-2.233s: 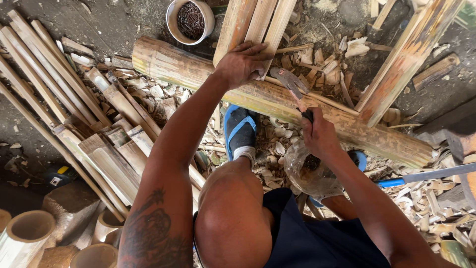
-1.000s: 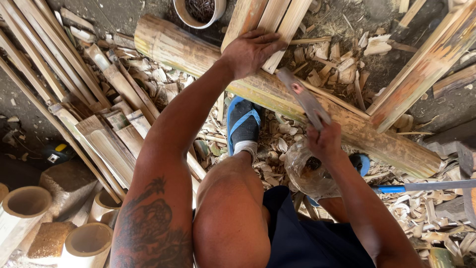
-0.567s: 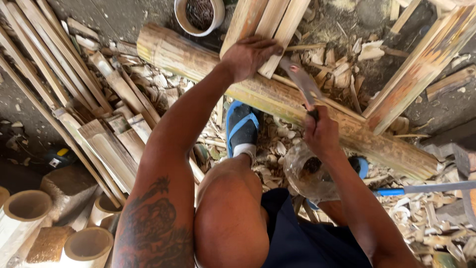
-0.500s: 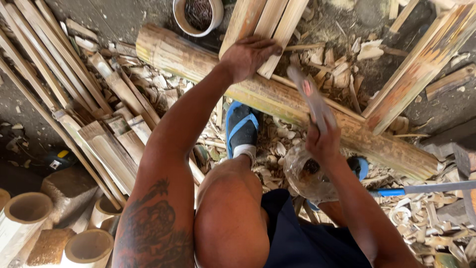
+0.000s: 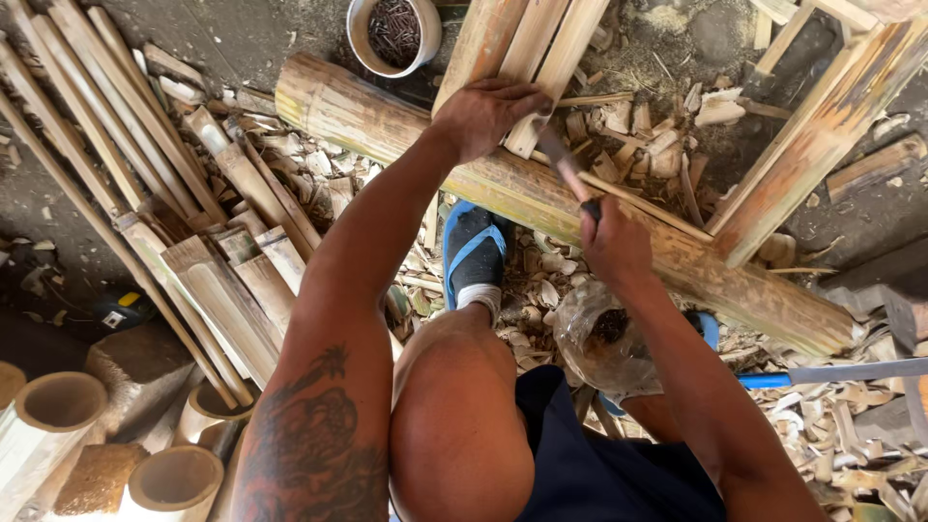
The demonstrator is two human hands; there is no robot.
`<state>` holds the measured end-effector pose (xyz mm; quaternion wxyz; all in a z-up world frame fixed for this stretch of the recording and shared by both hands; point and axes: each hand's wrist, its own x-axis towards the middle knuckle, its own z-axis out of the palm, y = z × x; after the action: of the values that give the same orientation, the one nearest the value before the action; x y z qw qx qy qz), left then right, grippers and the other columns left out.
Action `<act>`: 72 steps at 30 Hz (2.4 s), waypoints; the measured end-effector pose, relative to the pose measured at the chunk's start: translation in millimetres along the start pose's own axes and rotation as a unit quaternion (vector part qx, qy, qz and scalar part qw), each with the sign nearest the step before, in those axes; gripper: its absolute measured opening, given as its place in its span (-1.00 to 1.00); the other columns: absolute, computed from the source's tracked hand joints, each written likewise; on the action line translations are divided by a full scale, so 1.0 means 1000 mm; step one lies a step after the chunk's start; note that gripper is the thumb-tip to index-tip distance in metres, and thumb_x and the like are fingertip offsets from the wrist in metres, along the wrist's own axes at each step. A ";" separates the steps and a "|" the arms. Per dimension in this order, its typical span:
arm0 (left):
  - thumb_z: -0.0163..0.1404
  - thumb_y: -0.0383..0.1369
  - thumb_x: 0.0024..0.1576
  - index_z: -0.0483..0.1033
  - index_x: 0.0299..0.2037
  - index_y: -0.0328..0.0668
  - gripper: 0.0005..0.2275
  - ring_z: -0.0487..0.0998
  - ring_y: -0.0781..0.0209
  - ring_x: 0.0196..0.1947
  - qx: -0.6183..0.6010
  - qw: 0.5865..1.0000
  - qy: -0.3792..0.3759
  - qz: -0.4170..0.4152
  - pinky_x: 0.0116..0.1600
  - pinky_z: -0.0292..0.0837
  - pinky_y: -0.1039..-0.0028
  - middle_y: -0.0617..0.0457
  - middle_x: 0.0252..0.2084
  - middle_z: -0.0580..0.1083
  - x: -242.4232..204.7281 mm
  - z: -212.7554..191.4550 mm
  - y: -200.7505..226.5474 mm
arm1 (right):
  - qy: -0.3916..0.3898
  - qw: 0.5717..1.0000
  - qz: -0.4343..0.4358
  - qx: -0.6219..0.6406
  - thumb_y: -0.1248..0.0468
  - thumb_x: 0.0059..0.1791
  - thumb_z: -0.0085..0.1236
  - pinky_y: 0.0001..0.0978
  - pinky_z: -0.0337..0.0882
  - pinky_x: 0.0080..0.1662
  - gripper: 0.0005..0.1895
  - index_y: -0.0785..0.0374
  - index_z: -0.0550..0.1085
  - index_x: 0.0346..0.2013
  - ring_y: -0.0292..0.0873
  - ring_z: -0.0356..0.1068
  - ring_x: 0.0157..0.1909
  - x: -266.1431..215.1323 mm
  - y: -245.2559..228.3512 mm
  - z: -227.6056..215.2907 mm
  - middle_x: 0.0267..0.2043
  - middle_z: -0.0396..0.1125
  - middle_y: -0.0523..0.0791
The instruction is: The person assembles a bamboo frame by placing thin bamboo strips into a frame, cutting them to size with a machete, and securing them with nails using a hammer. The person repeatedly picks up strips, cuts them, and hammers them into place.
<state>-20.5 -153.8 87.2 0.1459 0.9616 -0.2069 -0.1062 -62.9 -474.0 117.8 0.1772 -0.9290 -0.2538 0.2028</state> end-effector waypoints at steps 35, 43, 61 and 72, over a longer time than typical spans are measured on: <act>-0.10 -0.44 0.32 0.46 0.03 -0.18 -0.85 0.68 -0.05 -0.42 -0.112 0.874 0.217 -0.420 -0.40 0.62 0.24 -0.20 -0.30 0.59 -0.050 -0.071 -0.083 | 0.005 0.997 0.046 0.063 0.05 0.19 -0.15 -0.01 0.36 -0.50 -0.69 0.27 0.28 -0.11 0.08 0.40 -0.60 0.005 -0.022 -0.014 -0.56 0.34 0.04; 0.10 -0.65 0.15 0.59 -0.17 -0.21 -0.85 0.66 0.15 -0.29 -0.251 0.823 0.505 -0.070 -0.20 0.67 0.41 -0.07 -0.23 0.60 0.064 -0.053 -0.037 | 0.052 0.965 0.101 0.236 0.08 0.19 -0.13 -0.09 0.27 -0.55 -0.69 0.30 0.32 -0.09 -0.02 0.34 -0.63 0.027 -0.007 -0.019 -0.54 0.33 0.00; -0.11 -0.21 0.26 0.49 -0.05 -0.07 -0.79 0.38 -0.03 0.10 -0.084 0.799 0.430 -0.412 0.15 0.24 0.06 0.01 0.00 0.44 0.264 -0.007 -0.014 | 0.257 0.951 -0.122 0.118 0.23 0.32 -0.39 -0.35 0.38 -0.54 -0.71 0.41 0.26 0.06 -0.18 0.33 -0.59 0.164 0.038 -0.124 -0.48 0.28 -0.09; -0.13 -0.15 0.30 0.48 0.07 -0.09 -0.71 0.37 -0.05 0.14 -0.103 0.808 0.413 -0.409 0.19 0.25 0.05 -0.03 0.08 0.41 0.257 -0.010 -0.007 | 0.231 0.959 -0.113 0.120 0.31 0.32 -0.35 -0.38 0.37 -0.58 -0.73 0.53 0.24 0.05 -0.19 0.35 -0.57 0.190 0.032 -0.114 -0.49 0.27 -0.07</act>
<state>213.4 -255.6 57.5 0.2586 0.8899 0.2970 0.2304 153.0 -421.9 146.6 0.3627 -0.8878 -0.2832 -0.0100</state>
